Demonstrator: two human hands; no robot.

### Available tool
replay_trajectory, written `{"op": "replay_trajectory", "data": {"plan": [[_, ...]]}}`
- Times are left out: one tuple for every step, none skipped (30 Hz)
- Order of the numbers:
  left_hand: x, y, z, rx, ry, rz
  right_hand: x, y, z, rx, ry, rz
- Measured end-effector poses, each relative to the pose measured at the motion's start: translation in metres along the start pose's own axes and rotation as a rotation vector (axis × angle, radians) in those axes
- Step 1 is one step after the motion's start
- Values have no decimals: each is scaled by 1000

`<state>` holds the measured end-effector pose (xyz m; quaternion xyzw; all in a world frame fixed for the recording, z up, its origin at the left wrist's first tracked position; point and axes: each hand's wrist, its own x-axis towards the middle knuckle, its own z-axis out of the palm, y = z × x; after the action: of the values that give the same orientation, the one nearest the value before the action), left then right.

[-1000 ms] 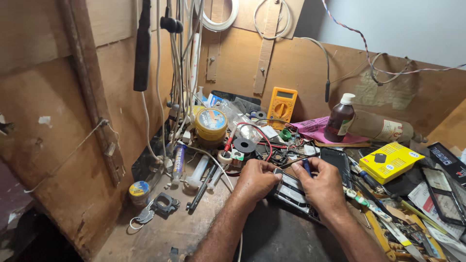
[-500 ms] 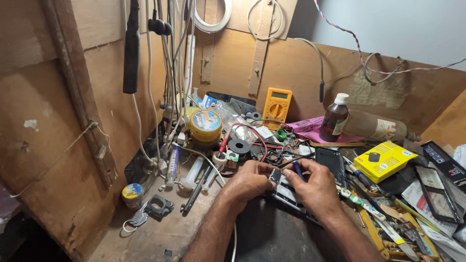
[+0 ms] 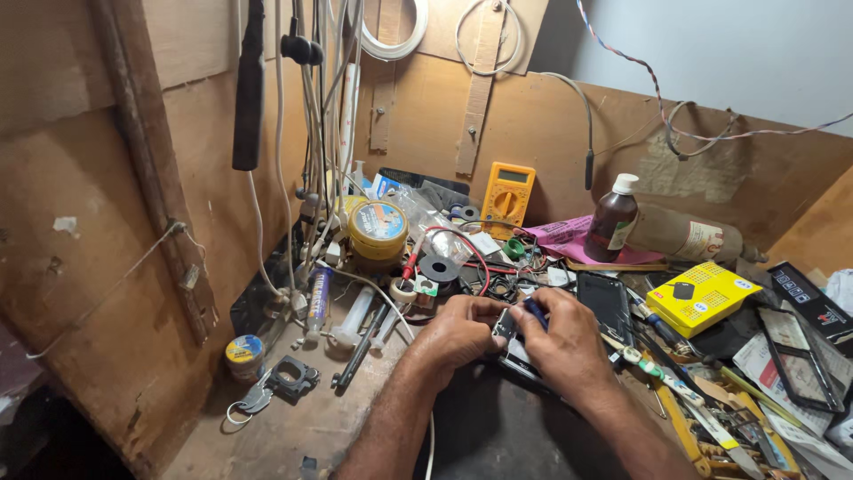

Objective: The person uses a small blue-handled screwdriver to remove screws from a disassembled smartphone chassis on a cluttered workbench. They repeatedly loosen and remove screws from the top and bottom sections of the device, occasionally repositioning the phone and handling the screwdriver with both hands.

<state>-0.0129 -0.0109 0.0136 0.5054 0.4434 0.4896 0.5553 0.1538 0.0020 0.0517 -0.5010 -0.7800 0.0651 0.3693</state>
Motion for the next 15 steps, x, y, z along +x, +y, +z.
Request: {"op": "replay_trajectory", "data": {"plan": [[1,1,0,-21,-7,-2,2,2,-1,-7,2,35],[1,1,1,-42,-11,-8,3,4,-3,-13,2,70],[0,2,1,-63,-17,-11,4,6,-5,-19,3,106],[0,2,1,-97,-23,-4,4,7,-7,7,0,140],[-1,3,2,-130,-30,3,3,9,-11,33,-2,175],[-2,3,2,-162,-37,10,2,9,-14,60,-4,211],[-3,4,2,-148,-35,17,0,10,-17,74,19,186],[-4,4,2,-133,-34,24,-2,10,-21,87,43,162],[-4,5,3,-119,-33,33,-3,9,-24,100,67,137],[-5,5,3,-117,-26,31,-4,8,-26,94,67,156],[-5,5,4,-116,-20,27,-5,6,-27,89,67,177],[-5,6,4,-113,-14,26,-6,4,-29,84,68,196],[-5,6,4,-137,-10,32,-7,3,-30,78,57,207],[-4,6,4,-161,-6,38,-8,1,-31,74,45,217],[-4,6,4,-184,-1,44,-9,0,-32,71,34,227]]}}
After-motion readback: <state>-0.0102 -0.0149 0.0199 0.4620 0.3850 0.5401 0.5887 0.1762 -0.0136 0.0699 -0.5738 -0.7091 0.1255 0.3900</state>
